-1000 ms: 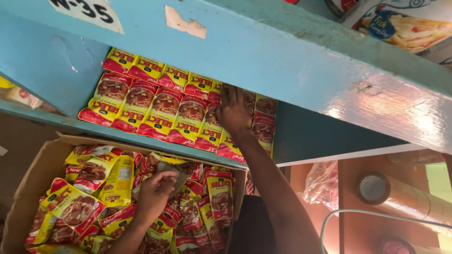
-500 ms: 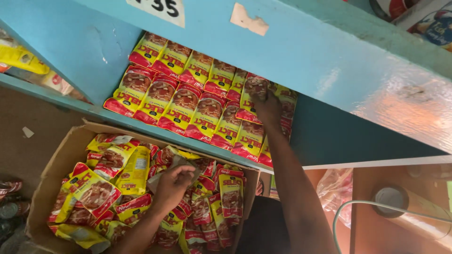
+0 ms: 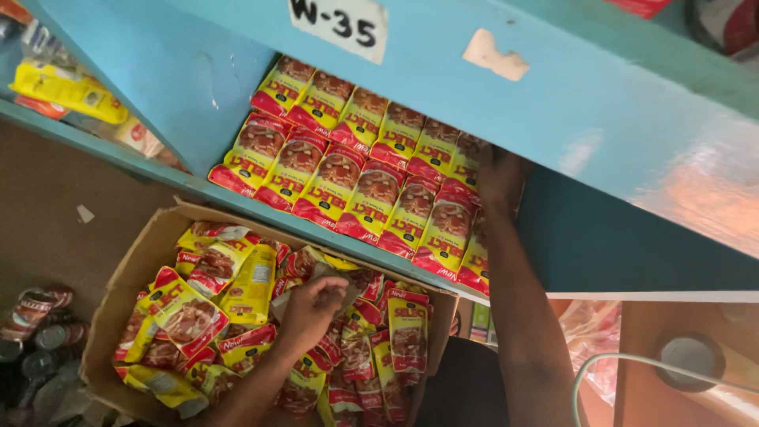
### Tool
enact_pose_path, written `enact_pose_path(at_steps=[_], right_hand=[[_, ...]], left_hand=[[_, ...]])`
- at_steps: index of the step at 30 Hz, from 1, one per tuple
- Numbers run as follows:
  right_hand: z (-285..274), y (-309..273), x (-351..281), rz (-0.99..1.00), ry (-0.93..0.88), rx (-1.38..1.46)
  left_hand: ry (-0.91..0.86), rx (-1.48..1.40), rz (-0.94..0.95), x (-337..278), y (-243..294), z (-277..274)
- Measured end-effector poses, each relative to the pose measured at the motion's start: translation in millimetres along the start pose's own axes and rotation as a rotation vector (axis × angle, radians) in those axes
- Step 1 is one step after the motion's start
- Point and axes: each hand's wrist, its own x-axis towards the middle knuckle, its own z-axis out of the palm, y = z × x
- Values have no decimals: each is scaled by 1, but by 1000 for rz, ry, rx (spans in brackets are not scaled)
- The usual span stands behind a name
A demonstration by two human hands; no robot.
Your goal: Wiping food pouches with a cloth and organizing them on a shelf.
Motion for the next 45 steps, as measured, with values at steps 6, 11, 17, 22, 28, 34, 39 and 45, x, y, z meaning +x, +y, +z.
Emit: enact_pose_path(at_steps=[6,11,17,22,28,34,39,45], right_hand=[[-4,-29,-8,-319,-224,-44],[16,-23,-20,-251,-232,-78],[20,-22,-14,-149,-244,-81],[11,-32,-8,-121,-333,-169],[7,-42,-7,-120,-355,-149],[14,-42,-15,-259,-247,-223],[20,-33,-15,-361,-183,-120],[4,-27,-7,-435,-204,-30]], left_hand=[[-2,30,88,-2,5,4],[-14,40,-42,-5,9,0],[-27,28,14,-5,-3,7],[-27,39,-2,-5,-1,6],[-80,82,-37,-2,4,10],[-77,97,-36,-2,3,12],[-46,68,-49,-4,4,10],[-58,31,-8,-6,14,5]])
